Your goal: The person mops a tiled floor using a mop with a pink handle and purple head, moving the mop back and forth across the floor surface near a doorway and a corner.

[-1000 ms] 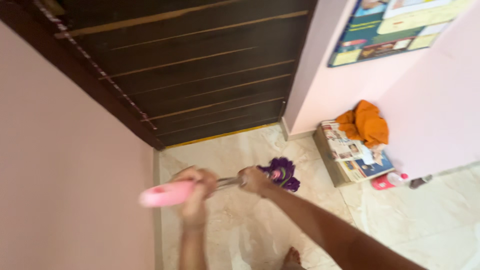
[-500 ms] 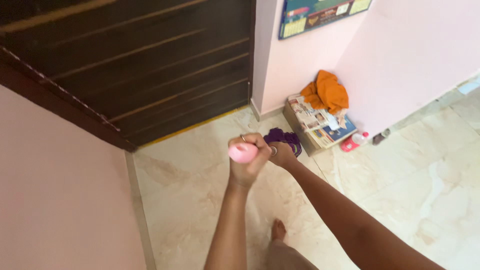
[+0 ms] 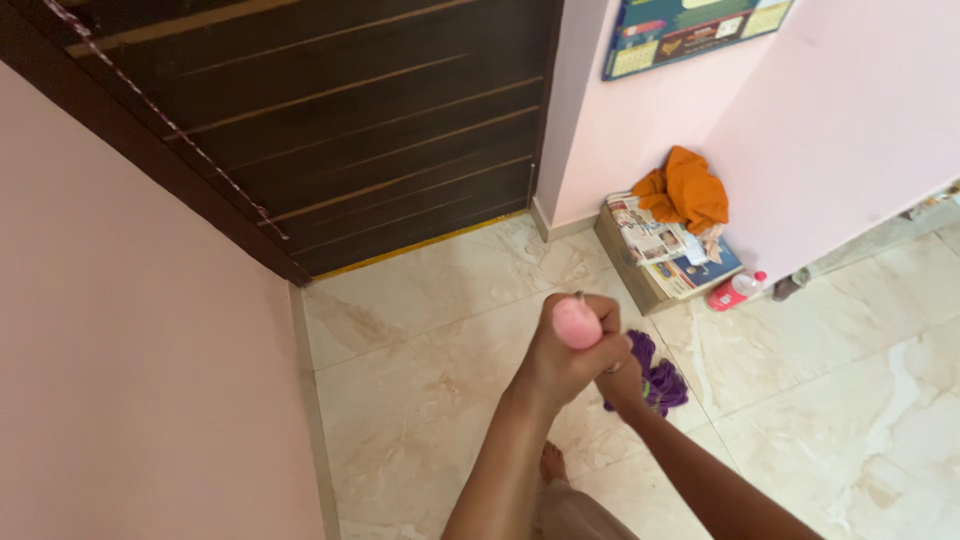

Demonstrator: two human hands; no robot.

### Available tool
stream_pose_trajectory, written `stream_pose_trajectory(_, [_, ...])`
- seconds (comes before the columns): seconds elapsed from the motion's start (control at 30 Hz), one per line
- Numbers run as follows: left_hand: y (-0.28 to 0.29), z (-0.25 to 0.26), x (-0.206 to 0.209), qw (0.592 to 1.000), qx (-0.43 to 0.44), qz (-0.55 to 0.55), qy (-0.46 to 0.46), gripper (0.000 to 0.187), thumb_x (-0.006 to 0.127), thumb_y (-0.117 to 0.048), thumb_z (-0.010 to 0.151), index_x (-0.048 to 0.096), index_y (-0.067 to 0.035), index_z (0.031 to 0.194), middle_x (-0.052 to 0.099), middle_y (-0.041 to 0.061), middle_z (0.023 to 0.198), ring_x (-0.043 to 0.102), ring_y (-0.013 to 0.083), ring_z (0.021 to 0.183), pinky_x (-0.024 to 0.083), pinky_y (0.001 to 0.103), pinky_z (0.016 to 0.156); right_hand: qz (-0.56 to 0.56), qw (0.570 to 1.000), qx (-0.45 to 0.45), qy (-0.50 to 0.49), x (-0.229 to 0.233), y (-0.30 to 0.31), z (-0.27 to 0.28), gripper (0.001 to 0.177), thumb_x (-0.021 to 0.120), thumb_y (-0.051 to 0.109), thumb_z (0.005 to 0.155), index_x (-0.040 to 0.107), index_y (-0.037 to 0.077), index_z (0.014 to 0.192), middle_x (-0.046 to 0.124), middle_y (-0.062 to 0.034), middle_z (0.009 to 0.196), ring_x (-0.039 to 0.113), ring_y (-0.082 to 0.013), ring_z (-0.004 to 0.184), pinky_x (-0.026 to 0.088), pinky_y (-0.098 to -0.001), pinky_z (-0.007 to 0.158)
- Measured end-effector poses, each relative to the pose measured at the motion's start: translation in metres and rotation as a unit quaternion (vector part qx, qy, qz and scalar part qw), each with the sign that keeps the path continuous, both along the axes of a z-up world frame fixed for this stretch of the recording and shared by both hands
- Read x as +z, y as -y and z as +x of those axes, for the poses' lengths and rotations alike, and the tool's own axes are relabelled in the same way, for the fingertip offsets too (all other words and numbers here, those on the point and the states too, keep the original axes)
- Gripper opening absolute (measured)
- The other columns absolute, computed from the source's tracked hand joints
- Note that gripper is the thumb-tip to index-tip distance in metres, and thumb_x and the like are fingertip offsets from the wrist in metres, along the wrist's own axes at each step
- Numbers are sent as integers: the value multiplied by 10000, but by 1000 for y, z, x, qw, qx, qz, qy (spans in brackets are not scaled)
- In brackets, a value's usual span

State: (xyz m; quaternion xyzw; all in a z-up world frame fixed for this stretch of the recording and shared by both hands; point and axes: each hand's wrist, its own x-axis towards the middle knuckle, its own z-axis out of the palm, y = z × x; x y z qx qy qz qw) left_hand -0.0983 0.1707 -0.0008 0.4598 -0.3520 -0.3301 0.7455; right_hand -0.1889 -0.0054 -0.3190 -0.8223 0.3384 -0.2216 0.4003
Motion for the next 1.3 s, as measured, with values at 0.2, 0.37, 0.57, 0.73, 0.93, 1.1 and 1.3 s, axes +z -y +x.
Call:
stream_pose_trajectory(0.2, [-72, 49, 28, 986, 130, 48, 94, 297, 657, 24, 777, 395, -31, 649, 396, 18, 630, 388, 90, 624, 358, 267, 565, 51, 990, 131, -5, 9, -60, 103, 256, 714, 271, 810, 722, 42, 923, 773, -143, 907, 741, -247, 856, 558, -371, 744])
stream_pose_trajectory(0.37, [-120, 91, 50, 961, 244, 28, 124, 155, 580, 50, 738, 446, -7, 686, 542, 40, 678, 542, 99, 701, 555, 276, 845, 218, 941, 257, 28, -2, -125, 214, 74, 672, 107, 850, 656, 38, 870, 671, -86, 839, 633, -179, 790, 523, -334, 675])
stream_pose_trajectory(0.57, [-156, 123, 30, 893, 392, 129, 182, 189, 634, 72, 764, 485, -11, 683, 501, 22, 593, 450, 83, 576, 519, 263, 702, 123, 875, 443, 151, -22, -191, 332, 117, 632, 13, 784, 669, 52, 888, 685, -37, 914, 641, -153, 863, 518, -287, 762])
stream_pose_trajectory(0.73, [-173, 183, 26, 843, 484, 103, 209, 218, 637, 67, 809, 484, -32, 689, 555, 24, 708, 533, 85, 658, 448, 242, 601, 199, 808, 543, 111, 18, -267, 429, 155, 632, 93, 829, 650, 62, 980, 687, -43, 973, 643, -161, 918, 520, -298, 800])
stream_pose_trajectory(0.93, [-209, 271, 28, 794, 596, 44, 111, 304, 722, 27, 887, 501, -50, 692, 553, -10, 664, 492, 53, 626, 443, 236, 584, 240, 806, 532, 96, 62, -330, 505, 238, 633, 188, 882, 626, 74, 1091, 689, -51, 1044, 647, -170, 984, 522, -311, 846])
stream_pose_trajectory(1.1, [-237, 333, 6, 811, 583, -12, 48, 278, 705, 65, 827, 529, -47, 643, 613, 15, 622, 537, 83, 538, 453, 249, 528, 259, 832, 482, 85, 56, -363, 535, 317, 634, 268, 927, 607, 84, 1183, 691, -58, 1103, 650, -178, 1039, 523, -322, 885])
stream_pose_trajectory(1.3, [-277, 414, 1, 814, 564, 57, 131, 361, 736, 35, 833, 449, -78, 647, 454, -23, 644, 432, 63, 583, 386, 246, 535, 291, 875, 384, 48, 54, -416, 594, 415, 634, 364, 980, 583, 96, 1294, 693, -66, 1174, 653, -188, 1105, 525, -336, 931])
